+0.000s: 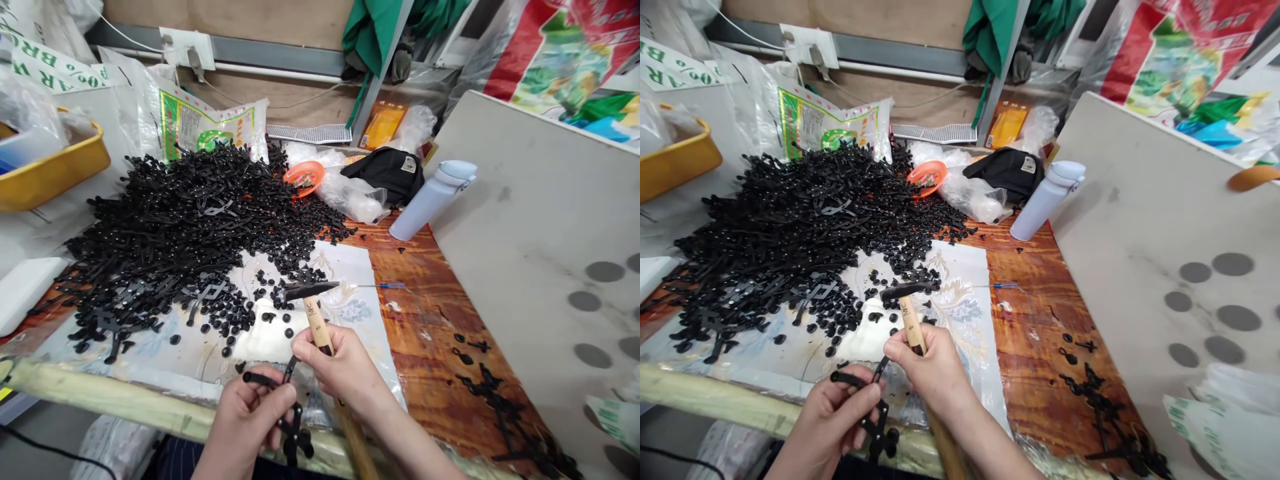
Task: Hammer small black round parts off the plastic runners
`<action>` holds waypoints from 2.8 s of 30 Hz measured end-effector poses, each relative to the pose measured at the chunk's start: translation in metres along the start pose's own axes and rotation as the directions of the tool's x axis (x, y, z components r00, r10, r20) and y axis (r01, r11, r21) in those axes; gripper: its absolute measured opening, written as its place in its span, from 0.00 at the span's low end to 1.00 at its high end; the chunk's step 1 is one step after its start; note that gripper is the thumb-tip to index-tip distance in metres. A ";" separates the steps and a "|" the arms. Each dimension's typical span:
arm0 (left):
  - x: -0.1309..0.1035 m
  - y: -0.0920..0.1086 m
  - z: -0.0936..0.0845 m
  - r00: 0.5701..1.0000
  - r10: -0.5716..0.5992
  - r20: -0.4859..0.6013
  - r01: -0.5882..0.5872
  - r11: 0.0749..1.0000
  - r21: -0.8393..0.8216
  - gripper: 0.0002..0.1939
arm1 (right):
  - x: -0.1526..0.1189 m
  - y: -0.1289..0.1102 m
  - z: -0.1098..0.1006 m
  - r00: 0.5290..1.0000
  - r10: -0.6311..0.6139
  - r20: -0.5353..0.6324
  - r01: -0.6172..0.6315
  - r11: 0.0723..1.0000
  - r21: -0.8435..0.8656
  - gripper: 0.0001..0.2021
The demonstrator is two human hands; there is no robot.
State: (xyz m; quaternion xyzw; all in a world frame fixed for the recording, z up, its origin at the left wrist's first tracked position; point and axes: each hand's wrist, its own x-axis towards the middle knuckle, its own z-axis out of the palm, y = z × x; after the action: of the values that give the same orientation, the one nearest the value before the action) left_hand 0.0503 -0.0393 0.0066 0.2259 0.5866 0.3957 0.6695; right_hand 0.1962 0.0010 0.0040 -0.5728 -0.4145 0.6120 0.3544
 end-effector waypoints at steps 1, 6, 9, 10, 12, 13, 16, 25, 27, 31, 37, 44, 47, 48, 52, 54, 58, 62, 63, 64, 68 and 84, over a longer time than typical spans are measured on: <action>0.003 0.000 -0.004 1.000 -0.014 0.005 0.014 1.000 -0.010 0.19 | 0.002 0.000 0.000 0.999 -0.049 -0.016 0.047 0.996 -0.071 0.12; 0.018 0.003 -0.026 0.998 -0.060 0.001 0.060 0.995 -0.080 0.20 | 0.012 0.000 0.003 0.960 -0.279 -0.015 0.217 0.779 -0.588 0.02; 0.023 0.007 -0.033 0.995 -0.094 -0.025 0.090 0.989 -0.114 0.21 | 0.015 0.001 0.011 0.943 -0.332 0.022 0.234 0.612 -0.755 0.06; 0.025 0.008 -0.034 0.994 -0.108 -0.030 0.104 0.987 -0.125 0.21 | 0.016 0.001 0.015 0.943 -0.332 0.027 0.232 0.596 -0.769 0.06; 0.028 0.009 -0.034 0.990 -0.135 -0.040 0.128 0.981 -0.144 0.21 | 0.017 0.001 0.021 0.947 -0.320 0.031 0.227 0.598 -0.768 0.05; 0.029 0.009 -0.034 0.988 -0.145 -0.045 0.137 0.979 -0.150 0.20 | 0.017 0.002 0.024 0.948 -0.316 0.029 0.226 0.607 -0.762 0.05; 0.030 0.008 -0.033 0.986 -0.158 -0.059 0.147 0.977 -0.156 0.18 | 0.019 0.004 0.027 0.954 -0.299 0.012 0.210 0.638 -0.741 0.04; 0.028 0.008 -0.027 0.990 -0.141 -0.022 0.138 0.984 -0.113 0.19 | 0.019 0.007 0.005 0.967 -0.248 -0.052 0.155 0.742 -0.652 0.02; 0.028 0.008 -0.025 0.989 -0.145 -0.030 0.141 0.984 -0.104 0.19 | 0.018 0.007 0.001 0.967 -0.245 -0.062 0.151 0.756 -0.637 0.02; 0.025 0.009 -0.019 0.991 -0.126 -0.048 0.122 0.989 -0.089 0.18 | 0.015 0.010 -0.002 0.963 -0.263 -0.065 0.166 0.765 -0.623 0.01; 0.026 0.006 -0.016 0.993 -0.104 -0.055 0.101 0.993 -0.056 0.18 | 0.012 0.011 -0.003 0.954 -0.294 -0.048 0.205 0.765 -0.610 0.03; 0.028 0.004 -0.016 0.992 -0.106 -0.075 0.102 0.993 -0.063 0.19 | 0.008 0.007 -0.004 0.955 -0.292 -0.048 0.210 0.781 -0.589 0.02; 0.028 0.005 -0.017 0.991 -0.112 -0.079 0.107 0.992 -0.063 0.19 | 0.004 0.002 -0.006 0.960 -0.280 -0.031 0.221 0.817 -0.532 0.05; 0.028 0.006 -0.017 0.990 -0.110 -0.084 0.105 0.992 -0.063 0.18 | 0.003 0.001 -0.007 0.959 -0.284 -0.023 0.233 0.827 -0.511 0.06; 0.028 0.007 -0.020 0.988 -0.105 -0.110 0.098 0.993 -0.067 0.19 | -0.001 0.000 -0.012 0.952 -0.306 -0.015 0.257 0.823 -0.507 0.06; 0.029 0.007 -0.021 0.987 -0.109 -0.118 0.101 0.993 -0.066 0.20 | -0.001 0.001 -0.015 0.951 -0.308 -0.021 0.255 0.822 -0.509 0.06; 0.030 0.007 -0.021 0.989 -0.100 -0.109 0.095 0.994 -0.055 0.19 | -0.003 0.001 -0.018 0.948 -0.316 -0.032 0.259 0.829 -0.496 0.06; 0.030 0.007 -0.018 0.991 -0.089 -0.102 0.086 0.996 -0.035 0.19 | -0.005 0.001 -0.018 0.945 -0.325 -0.030 0.272 0.834 -0.480 0.06; 0.030 0.007 -0.018 0.991 -0.088 -0.100 0.085 0.996 -0.030 0.19 | -0.006 0.001 -0.018 0.944 -0.330 -0.026 0.277 0.832 -0.481 0.06; 0.030 0.007 -0.017 0.992 -0.086 -0.096 0.084 0.996 -0.026 0.18 | -0.006 0.002 -0.018 0.942 -0.334 -0.022 0.282 0.828 -0.485 0.06; 0.030 0.006 -0.016 0.991 -0.086 -0.100 0.087 0.996 -0.002 0.17 | -0.006 0.003 -0.018 0.937 -0.350 -0.013 0.295 0.809 -0.509 0.06; 0.027 0.004 -0.014 0.989 -0.095 -0.110 0.096 0.995 0.002 0.16 | -0.025 0.000 -0.029 0.876 -0.451 0.173 0.459 0.666 -0.589 0.20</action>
State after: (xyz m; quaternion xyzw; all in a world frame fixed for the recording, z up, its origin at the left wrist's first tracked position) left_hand 0.0361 -0.0177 -0.0093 0.1778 0.6339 0.3728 0.6539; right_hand 0.2275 -0.0189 0.0147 -0.5306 -0.7215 0.3392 0.2878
